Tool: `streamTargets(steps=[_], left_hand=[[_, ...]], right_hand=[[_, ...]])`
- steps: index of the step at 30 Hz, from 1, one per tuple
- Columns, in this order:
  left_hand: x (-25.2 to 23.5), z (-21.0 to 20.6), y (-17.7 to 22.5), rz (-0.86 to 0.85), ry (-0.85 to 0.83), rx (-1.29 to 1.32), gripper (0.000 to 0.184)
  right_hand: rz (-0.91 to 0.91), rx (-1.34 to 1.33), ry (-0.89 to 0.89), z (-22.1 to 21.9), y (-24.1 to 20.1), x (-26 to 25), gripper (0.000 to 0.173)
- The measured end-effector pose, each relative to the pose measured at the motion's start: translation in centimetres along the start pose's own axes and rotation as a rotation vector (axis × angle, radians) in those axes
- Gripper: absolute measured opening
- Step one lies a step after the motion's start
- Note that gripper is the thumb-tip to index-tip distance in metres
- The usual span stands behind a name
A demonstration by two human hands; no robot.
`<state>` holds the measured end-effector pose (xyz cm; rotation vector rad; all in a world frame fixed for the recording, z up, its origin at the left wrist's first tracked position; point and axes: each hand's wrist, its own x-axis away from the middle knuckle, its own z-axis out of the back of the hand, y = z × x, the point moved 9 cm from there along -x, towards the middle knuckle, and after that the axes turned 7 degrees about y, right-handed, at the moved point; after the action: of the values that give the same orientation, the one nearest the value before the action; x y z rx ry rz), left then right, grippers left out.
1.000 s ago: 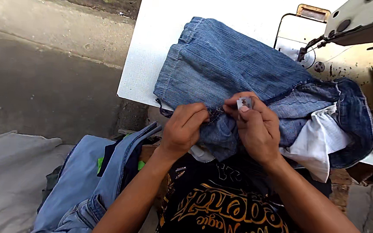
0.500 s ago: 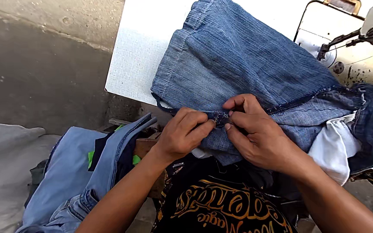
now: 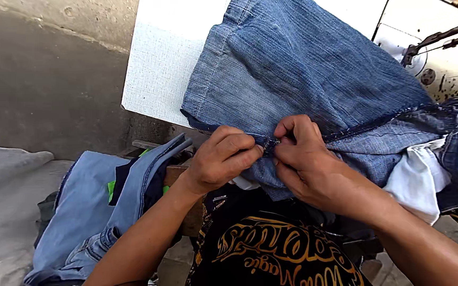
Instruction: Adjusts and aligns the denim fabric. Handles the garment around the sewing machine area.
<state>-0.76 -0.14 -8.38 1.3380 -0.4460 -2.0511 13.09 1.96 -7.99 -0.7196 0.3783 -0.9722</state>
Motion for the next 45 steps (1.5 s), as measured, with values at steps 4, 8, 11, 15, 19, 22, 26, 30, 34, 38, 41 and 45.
streamTargets(steps=[4,8,11,15,19,22,26,30,34,38,41,45], left_hand=[[0.0,0.2,-0.3,-0.025,-0.018,0.051,0.008],[0.0,0.2,0.0,-0.067,-0.036,0.044,0.009],[0.0,0.1,0.1,-0.086,-0.053,0.05,0.008],[-0.1,0.2,0.0,-0.092,-0.059,0.051,0.008],[-0.2,0.1,-0.1,-0.082,-0.069,0.058,0.007],[-0.3,0.2,-0.1,-0.083,-0.076,0.057,0.007],[-0.3,0.1,-0.4,-0.069,-0.078,0.079,0.007],[-0.3,0.3,-0.5,-0.078,-0.09,0.091,0.007],[-0.2,0.3,-0.5,-0.087,-0.096,0.099,0.008],[-0.2,0.2,-0.6,-0.076,-0.104,0.107,0.009],[-0.3,0.2,-0.8,-0.049,-0.104,0.119,0.009],[-0.6,0.2,-1.0,-0.012,-0.107,0.13,0.008]], right_hand=[[-0.017,-0.077,0.032,0.6,0.5,0.2,0.026],[-0.039,-0.075,0.038,0.5,0.6,0.0,0.026],[-0.048,-0.055,0.029,0.3,0.5,0.0,0.025],[-0.056,-0.04,0.038,0.4,0.5,-0.1,0.024],[-0.058,-0.048,0.022,0.3,0.6,-0.2,0.024],[-0.064,-0.042,0.022,0.3,0.5,-0.2,0.024],[-0.022,0.013,-0.005,-0.1,0.2,-0.3,0.021],[-0.02,-0.074,-0.002,0.3,0.5,-0.2,0.025],[-0.055,-0.08,0.021,0.5,0.7,-0.1,0.025],[-0.049,-0.055,0.023,0.4,0.6,-0.1,0.023],[-0.051,-0.054,0.019,0.3,0.6,-0.1,0.023],[-0.047,-0.049,0.014,0.3,0.6,-0.1,0.023]])
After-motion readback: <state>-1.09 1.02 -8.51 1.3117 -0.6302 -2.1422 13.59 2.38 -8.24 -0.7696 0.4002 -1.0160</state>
